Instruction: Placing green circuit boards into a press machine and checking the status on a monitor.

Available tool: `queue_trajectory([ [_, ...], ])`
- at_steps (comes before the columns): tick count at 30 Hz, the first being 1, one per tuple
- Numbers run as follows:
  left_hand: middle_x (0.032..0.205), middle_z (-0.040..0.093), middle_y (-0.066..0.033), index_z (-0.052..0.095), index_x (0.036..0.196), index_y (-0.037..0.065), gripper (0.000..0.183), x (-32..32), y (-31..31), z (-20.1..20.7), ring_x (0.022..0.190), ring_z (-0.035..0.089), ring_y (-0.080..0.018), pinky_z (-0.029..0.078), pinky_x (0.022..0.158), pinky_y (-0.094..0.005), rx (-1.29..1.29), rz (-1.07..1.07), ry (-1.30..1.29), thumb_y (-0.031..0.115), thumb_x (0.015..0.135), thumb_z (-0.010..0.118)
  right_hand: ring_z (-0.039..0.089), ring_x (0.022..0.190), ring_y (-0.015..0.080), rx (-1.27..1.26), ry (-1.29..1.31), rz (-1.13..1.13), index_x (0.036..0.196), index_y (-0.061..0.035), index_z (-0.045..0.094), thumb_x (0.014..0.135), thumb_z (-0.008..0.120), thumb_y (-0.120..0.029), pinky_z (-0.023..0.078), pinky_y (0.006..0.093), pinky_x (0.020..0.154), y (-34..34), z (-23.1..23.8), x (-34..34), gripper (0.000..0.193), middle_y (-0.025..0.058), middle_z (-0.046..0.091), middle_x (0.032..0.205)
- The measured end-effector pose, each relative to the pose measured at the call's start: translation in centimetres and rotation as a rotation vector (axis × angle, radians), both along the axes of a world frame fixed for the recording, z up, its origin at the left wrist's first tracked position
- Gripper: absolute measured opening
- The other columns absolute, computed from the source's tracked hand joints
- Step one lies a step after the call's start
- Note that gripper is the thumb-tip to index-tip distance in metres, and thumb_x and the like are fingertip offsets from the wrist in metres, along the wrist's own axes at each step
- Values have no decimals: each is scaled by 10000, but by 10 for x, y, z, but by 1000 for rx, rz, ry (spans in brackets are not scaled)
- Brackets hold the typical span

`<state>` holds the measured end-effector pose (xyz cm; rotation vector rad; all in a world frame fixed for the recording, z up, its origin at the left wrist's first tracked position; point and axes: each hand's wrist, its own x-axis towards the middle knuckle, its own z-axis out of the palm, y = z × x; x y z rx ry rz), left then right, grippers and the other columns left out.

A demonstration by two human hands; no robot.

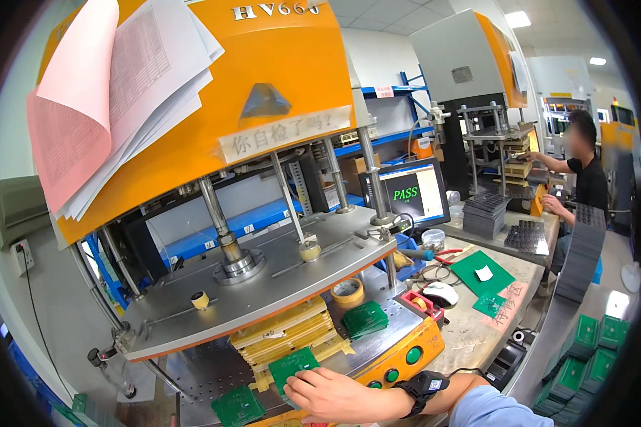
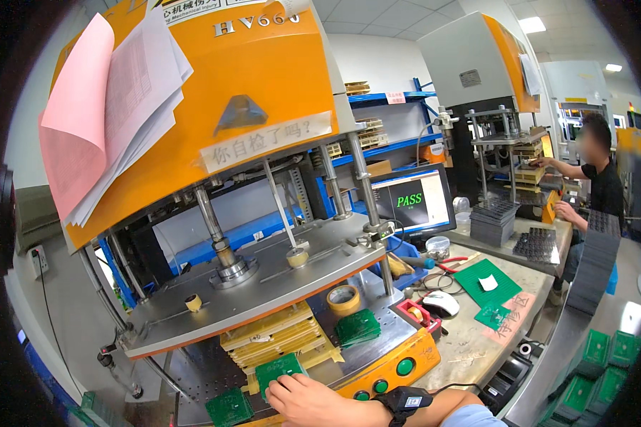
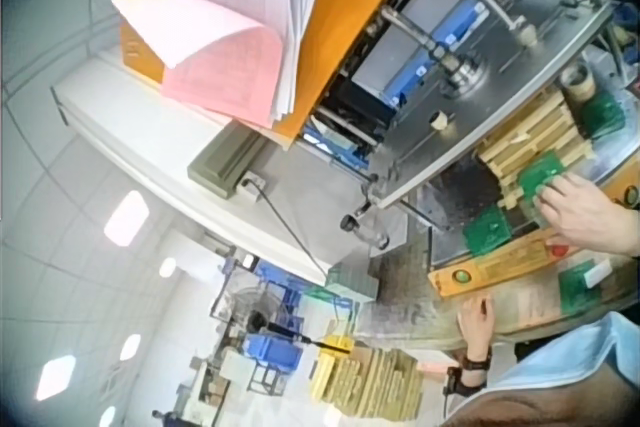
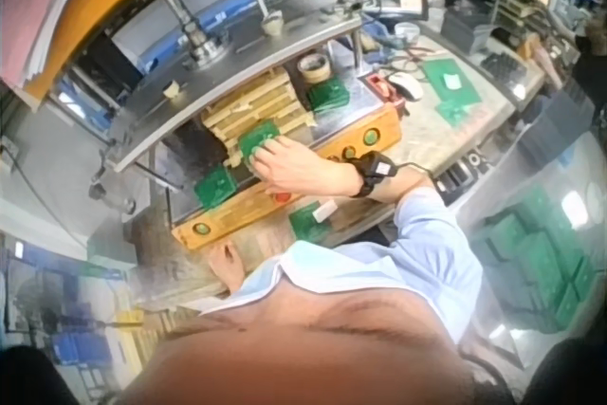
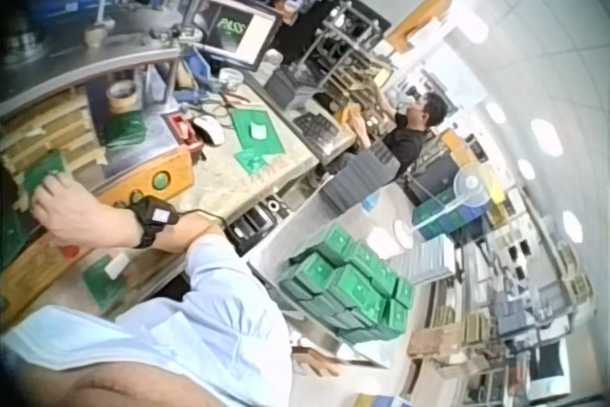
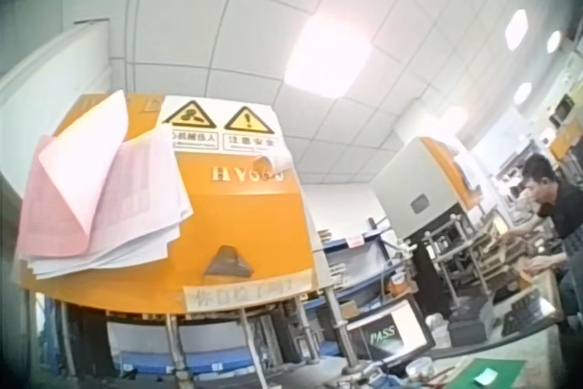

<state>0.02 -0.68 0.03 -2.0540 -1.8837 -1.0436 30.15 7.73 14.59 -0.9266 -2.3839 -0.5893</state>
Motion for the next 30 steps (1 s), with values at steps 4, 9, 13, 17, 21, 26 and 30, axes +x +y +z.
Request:
queue_trajectory([
  [4, 937, 637, -212, 635, 903, 17, 239, 3, 1, 14, 861, 562, -433, 436, 820, -501, -92, -57, -104, 241, 963, 578, 545, 1008, 241, -56, 47, 83, 1118, -46, 609, 758, 738, -454, 434, 382, 865, 14, -1, 11, 559, 78, 569, 1061],
  [9, 975, 637, -183, 658, 1022, 41, 161, 23, 20, 105, 926, 573, -405, 447, 825, -475, 67, -223, 14, 165, 924, 628, 543, 1166, 293, -67, 210, 86, 1178, -87, 656, 842, 660, -549, 383, 466, 993, 59, 10, 31, 571, 103, 607, 1233],
  [13, 1136, 640, -97, 630, 1082, 72, 440, 57, 90, 163, 1071, 590, -277, 432, 900, -427, 75, -359, 230, 422, 833, 725, 573, 1171, 298, -159, 160, 60, 1206, -83, 670, 859, 611, -611, 371, 464, 1018, 69, -2, 42, 635, 120, 641, 1216],
  [17, 1236, 623, -132, 640, 1173, 96, 441, 107, 181, 169, 1139, 550, -330, 433, 914, -434, 98, -275, 346, 428, 882, 657, 575, 1186, 281, -192, 132, 44, 1201, -83, 670, 830, 672, -590, 344, 428, 1065, 64, 3, 43, 628, 113, 653, 1203],
  [21, 1395, 529, -170, 596, 1302, 115, 639, 120, 260, 156, 1318, 463, -338, 364, 1060, -457, 62, -304, 378, 563, 850, 653, 570, 1177, 284, -213, 145, 97, 1191, -81, 673, 823, 684, -585, 346, 428, 1058, 66, 4, 42, 623, 113, 649, 1187],
  [26, 1458, 461, -226, 556, 1369, 113, 736, 120, 288, 183, 1378, 391, -401, 302, 1148, -478, -156, -659, 289, 606, 836, 676, 570, 1148, 306, -191, 199, 121, 1189, -82, 662, 817, 692, -578, 380, 440, 998, 64, 11, 41, 621, 125, 637, 1195],
  [30, 1391, 522, -216, 578, 1316, 87, 679, 108, 275, 175, 1322, 447, -400, 356, 1103, -469, -93, -625, 193, 531, 823, 726, 565, 1147, 320, -223, 244, 140, 1209, -79, 647, 817, 715, -540, 399, 427, 977, 60, 22, 52, 608, 141, 626, 1236],
])
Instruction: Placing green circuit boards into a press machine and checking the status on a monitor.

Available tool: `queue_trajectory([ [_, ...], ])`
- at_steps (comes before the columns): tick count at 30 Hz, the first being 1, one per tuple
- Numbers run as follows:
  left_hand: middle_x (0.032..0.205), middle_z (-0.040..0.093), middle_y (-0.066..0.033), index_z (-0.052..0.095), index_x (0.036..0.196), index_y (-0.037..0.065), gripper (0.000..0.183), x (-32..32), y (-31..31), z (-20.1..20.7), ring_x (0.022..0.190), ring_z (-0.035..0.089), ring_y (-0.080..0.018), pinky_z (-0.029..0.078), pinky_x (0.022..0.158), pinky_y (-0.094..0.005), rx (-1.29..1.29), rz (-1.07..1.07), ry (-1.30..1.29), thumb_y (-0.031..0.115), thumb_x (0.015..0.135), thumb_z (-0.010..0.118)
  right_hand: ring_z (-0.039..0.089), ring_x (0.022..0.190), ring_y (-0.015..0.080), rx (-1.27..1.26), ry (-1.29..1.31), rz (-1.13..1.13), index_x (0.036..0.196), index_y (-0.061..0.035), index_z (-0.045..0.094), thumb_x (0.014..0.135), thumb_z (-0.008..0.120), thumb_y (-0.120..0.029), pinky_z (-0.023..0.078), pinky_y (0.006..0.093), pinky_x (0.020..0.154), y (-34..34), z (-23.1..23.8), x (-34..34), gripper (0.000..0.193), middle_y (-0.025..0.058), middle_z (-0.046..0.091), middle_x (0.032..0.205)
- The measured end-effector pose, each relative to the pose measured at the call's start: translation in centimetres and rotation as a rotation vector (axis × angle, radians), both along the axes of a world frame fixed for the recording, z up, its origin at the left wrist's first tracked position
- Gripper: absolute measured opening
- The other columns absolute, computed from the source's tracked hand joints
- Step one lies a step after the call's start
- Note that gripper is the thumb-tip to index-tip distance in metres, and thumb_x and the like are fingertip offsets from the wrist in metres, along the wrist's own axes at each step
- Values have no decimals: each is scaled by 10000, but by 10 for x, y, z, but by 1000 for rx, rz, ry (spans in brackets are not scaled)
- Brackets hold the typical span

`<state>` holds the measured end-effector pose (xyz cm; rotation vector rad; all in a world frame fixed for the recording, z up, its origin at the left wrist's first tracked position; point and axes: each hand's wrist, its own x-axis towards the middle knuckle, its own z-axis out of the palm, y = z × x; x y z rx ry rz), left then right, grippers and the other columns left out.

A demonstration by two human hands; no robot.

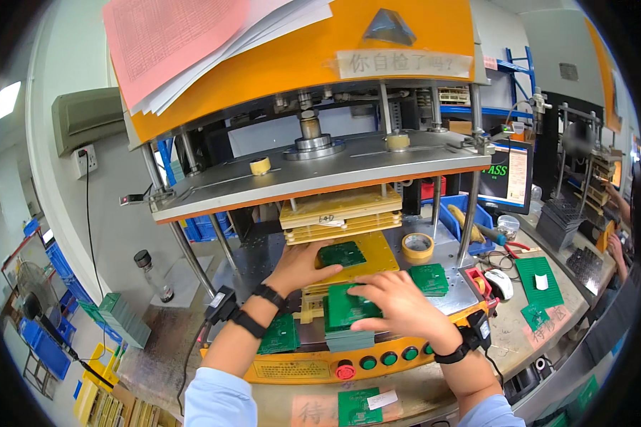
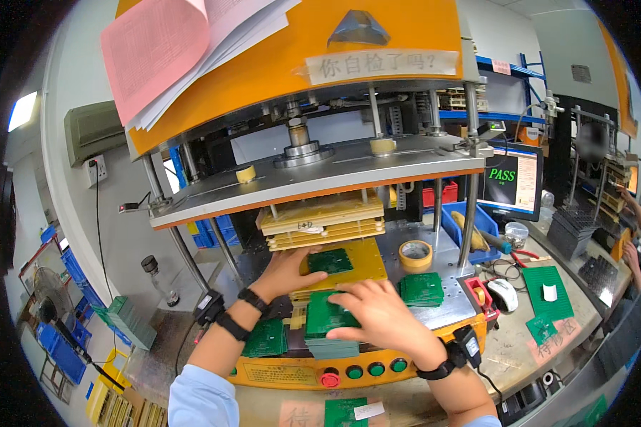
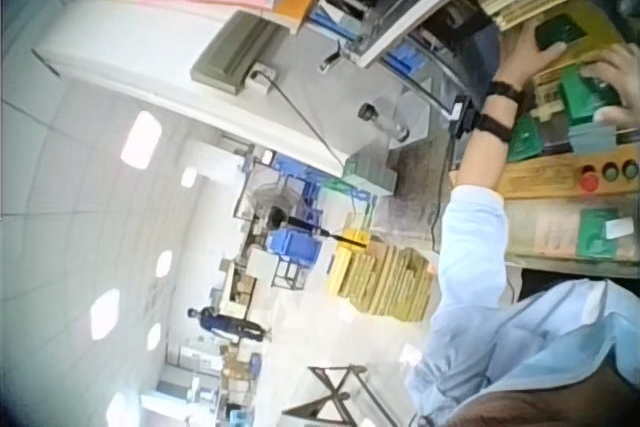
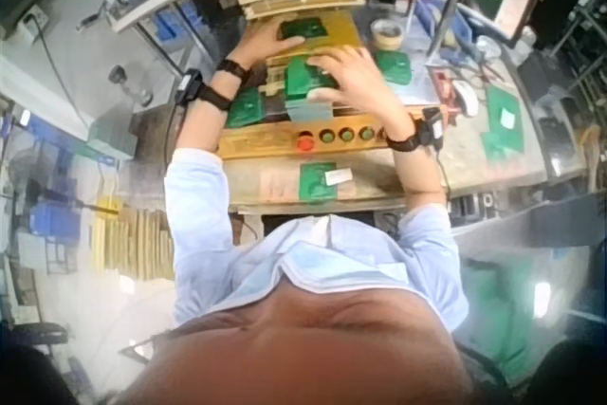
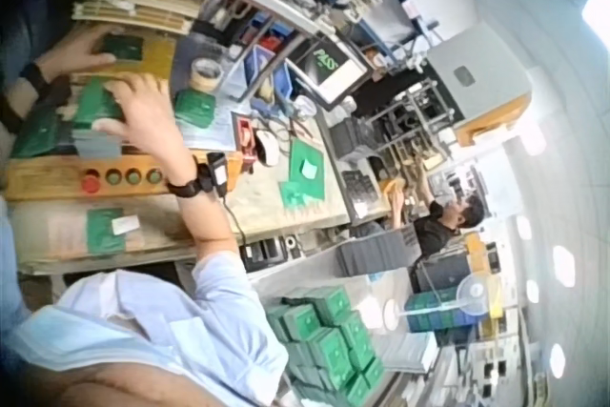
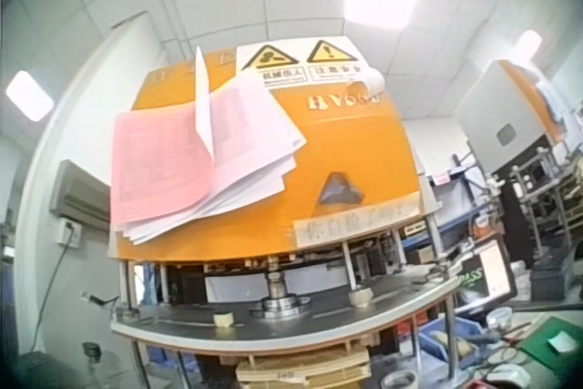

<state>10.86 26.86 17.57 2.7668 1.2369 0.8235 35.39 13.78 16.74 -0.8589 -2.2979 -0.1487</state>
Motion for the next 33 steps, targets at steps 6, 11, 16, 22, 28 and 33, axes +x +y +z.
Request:
queue_trajectory([
  [6, 1293, 587, -147, 578, 1267, 86, 611, -91, -96, -10, 1207, 522, -358, 377, 1058, -451, 75, 47, -85, 361, 766, 796, 555, 1166, 326, -8, 89, -10, 1206, -60, 644, 800, 767, -458, 405, 414, 983, 3, 12, 19, 582, 162, 617, 1265],
  [11, 1369, 527, -177, 561, 1294, 84, 697, -136, -145, -48, 1301, 456, -376, 295, 1109, -566, -21, 124, 168, 497, 773, 771, 545, 1203, 324, -107, 76, 4, 1225, -81, 633, 782, 785, -449, 392, 429, 1026, 3, 14, 19, 596, 127, 597, 1327],
  [16, 1429, 482, -183, 393, 1473, 97, 965, -112, -137, -67, 1333, 443, -369, 255, 1088, -680, -21, 228, 290, 735, 784, 613, 536, 1201, 337, -125, 100, 8, 1215, -63, 640, 816, 764, -432, 391, 427, 1019, 10, 13, 13, 557, 144, 600, 1311],
  [22, 1367, 546, -155, 369, 1488, 97, 966, -123, -113, -67, 1289, 489, -344, 238, 1085, -707, -116, 210, 364, 722, 794, 616, 530, 1228, 360, -193, 132, 5, 1236, -122, 656, 843, 745, -418, 411, 467, 1028, 55, 11, 14, 500, 156, 585, 1345],
  [28, 1428, 492, -145, 376, 1484, 95, 879, -108, -141, -59, 1351, 407, -352, 241, 1096, -680, 61, 193, 281, 625, 832, 634, 470, 1322, 345, -253, 45, -14, 1247, -181, 674, 846, 726, -468, 339, 464, 1099, 118, 1, 3, 496, 124, 557, 1397],
  [33, 1236, 632, -126, 609, 1232, 74, 474, -105, -229, -110, 1141, 568, -337, 406, 998, -487, 65, 13, -8, 326, 842, 702, 397, 1381, 317, -228, -9, 5, 1248, -207, 678, 847, 711, -506, 254, 467, 1144, 136, -9, 2, 502, 86, 526, 1440],
])
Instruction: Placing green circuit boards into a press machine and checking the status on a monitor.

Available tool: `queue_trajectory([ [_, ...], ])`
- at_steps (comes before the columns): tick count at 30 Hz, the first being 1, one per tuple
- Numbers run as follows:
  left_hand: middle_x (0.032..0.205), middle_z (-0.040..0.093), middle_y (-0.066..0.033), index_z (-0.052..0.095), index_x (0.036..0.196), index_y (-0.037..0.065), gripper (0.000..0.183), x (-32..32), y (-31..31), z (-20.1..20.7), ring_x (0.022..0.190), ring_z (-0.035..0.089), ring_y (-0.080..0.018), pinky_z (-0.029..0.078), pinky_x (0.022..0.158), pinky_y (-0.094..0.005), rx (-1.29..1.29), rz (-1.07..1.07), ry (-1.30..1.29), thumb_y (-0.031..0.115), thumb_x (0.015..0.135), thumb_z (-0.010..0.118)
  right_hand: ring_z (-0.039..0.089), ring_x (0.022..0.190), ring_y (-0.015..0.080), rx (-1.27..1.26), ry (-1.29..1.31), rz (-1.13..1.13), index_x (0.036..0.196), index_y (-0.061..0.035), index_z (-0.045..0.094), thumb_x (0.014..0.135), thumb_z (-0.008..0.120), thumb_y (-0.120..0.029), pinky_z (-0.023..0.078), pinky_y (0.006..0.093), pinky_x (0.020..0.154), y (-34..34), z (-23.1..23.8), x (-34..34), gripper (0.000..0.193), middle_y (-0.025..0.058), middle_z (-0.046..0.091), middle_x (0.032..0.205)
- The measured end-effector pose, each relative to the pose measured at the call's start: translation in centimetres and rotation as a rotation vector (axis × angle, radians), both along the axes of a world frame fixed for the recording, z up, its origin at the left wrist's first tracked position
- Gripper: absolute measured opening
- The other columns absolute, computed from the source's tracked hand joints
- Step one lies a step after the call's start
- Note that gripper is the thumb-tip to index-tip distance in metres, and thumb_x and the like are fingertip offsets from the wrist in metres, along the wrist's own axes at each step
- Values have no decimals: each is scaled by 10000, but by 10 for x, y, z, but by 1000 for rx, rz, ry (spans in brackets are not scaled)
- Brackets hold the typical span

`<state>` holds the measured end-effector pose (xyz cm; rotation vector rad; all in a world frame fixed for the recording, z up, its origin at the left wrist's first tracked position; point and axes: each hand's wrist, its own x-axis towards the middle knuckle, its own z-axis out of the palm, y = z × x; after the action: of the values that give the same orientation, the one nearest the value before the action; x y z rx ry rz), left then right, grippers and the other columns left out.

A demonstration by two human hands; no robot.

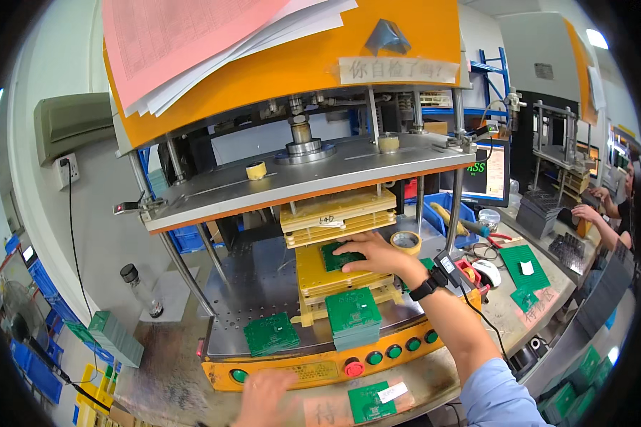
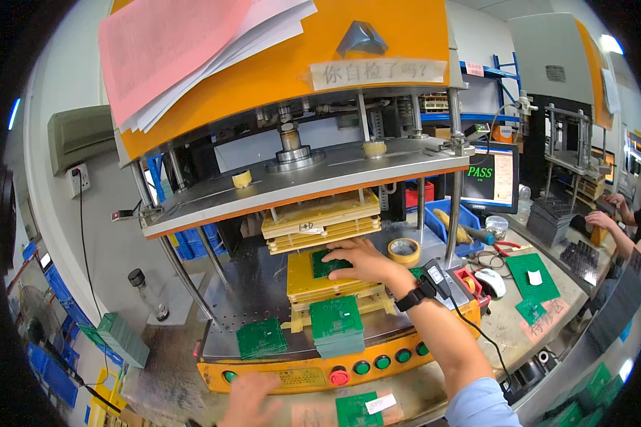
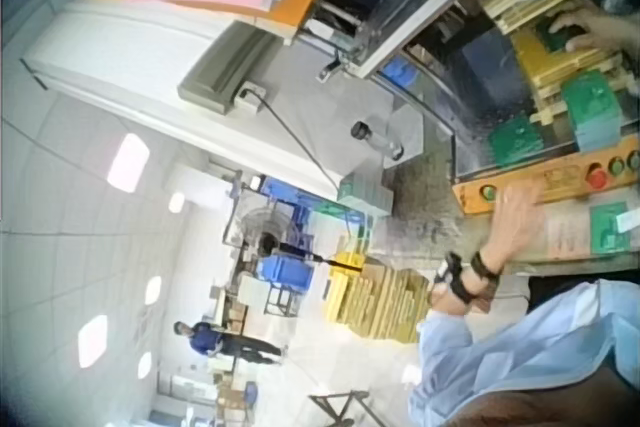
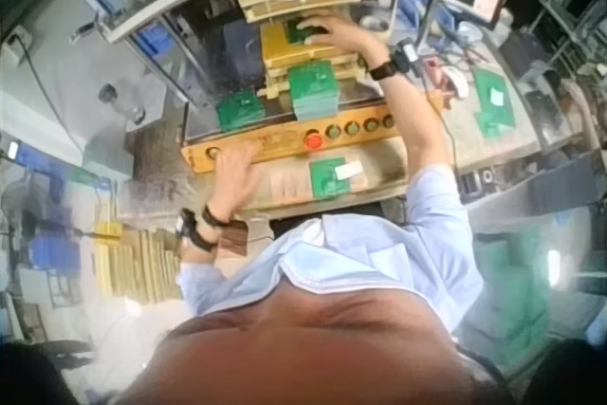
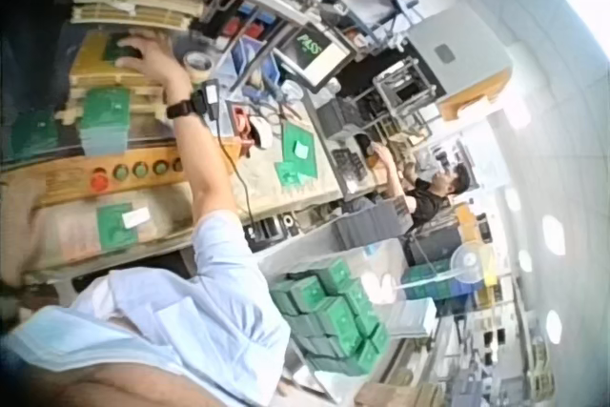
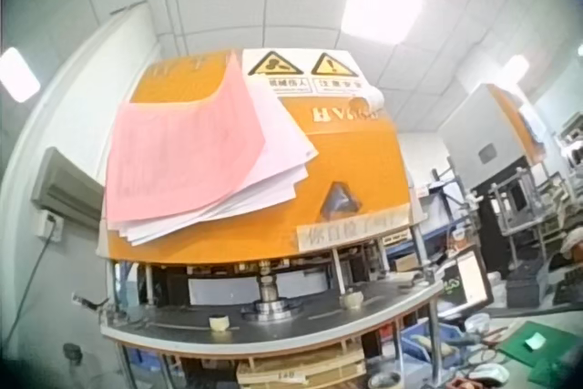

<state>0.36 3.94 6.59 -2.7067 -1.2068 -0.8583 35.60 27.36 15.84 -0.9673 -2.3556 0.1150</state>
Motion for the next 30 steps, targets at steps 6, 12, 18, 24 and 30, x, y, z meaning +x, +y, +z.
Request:
queue_trajectory([
  [6, 1121, 649, -95, 676, 1050, 112, 230, 13, -53, -70, 1105, 550, -330, 381, 957, -457, -80, 204, -112, 231, 853, 686, 388, 1391, 294, 19, -62, -18, 1273, -210, 664, 864, 677, -540, 232, 466, 1152, -3, 3, -5, 526, 81, 511, 1456],
  [12, 1131, 650, -94, 670, 1050, 105, 234, 17, -52, -79, 1124, 553, -320, 386, 943, -461, 27, 357, -148, 235, 855, 679, 376, 1397, 306, -36, -76, -17, 1265, -205, 672, 866, 675, -539, 201, 443, 1166, -2, 10, -6, 521, 89, 525, 1439],
  [18, 1114, 653, -90, 663, 1022, 104, 213, 17, -52, -79, 1113, 560, -313, 390, 929, -457, 41, 350, -149, 229, 850, 681, 361, 1408, 307, -123, -79, 31, 1262, -225, 677, 871, 669, -542, 179, 439, 1170, 7, 10, -5, 504, 95, 537, 1423],
  [24, 1071, 654, -97, 662, 996, 115, 184, 17, -49, -89, 1076, 565, -313, 393, 925, -456, 79, 423, -141, 222, 847, 680, 349, 1415, 328, -145, -128, -58, 1278, -249, 671, 837, 671, -607, 145, 458, 1174, 1, 16, -7, 568, 108, 507, 1455],
  [30, 1082, 635, -151, 635, 1034, 77, 227, -1, -46, -81, 1066, 539, -378, 372, 951, -514, -187, 391, -483, 176, 836, 684, 529, 1234, 317, 320, -93, -8, 1243, -112, 629, 860, 672, -538, 370, 464, 1027, -111, 11, -33, 574, 118, 582, 1334],
])
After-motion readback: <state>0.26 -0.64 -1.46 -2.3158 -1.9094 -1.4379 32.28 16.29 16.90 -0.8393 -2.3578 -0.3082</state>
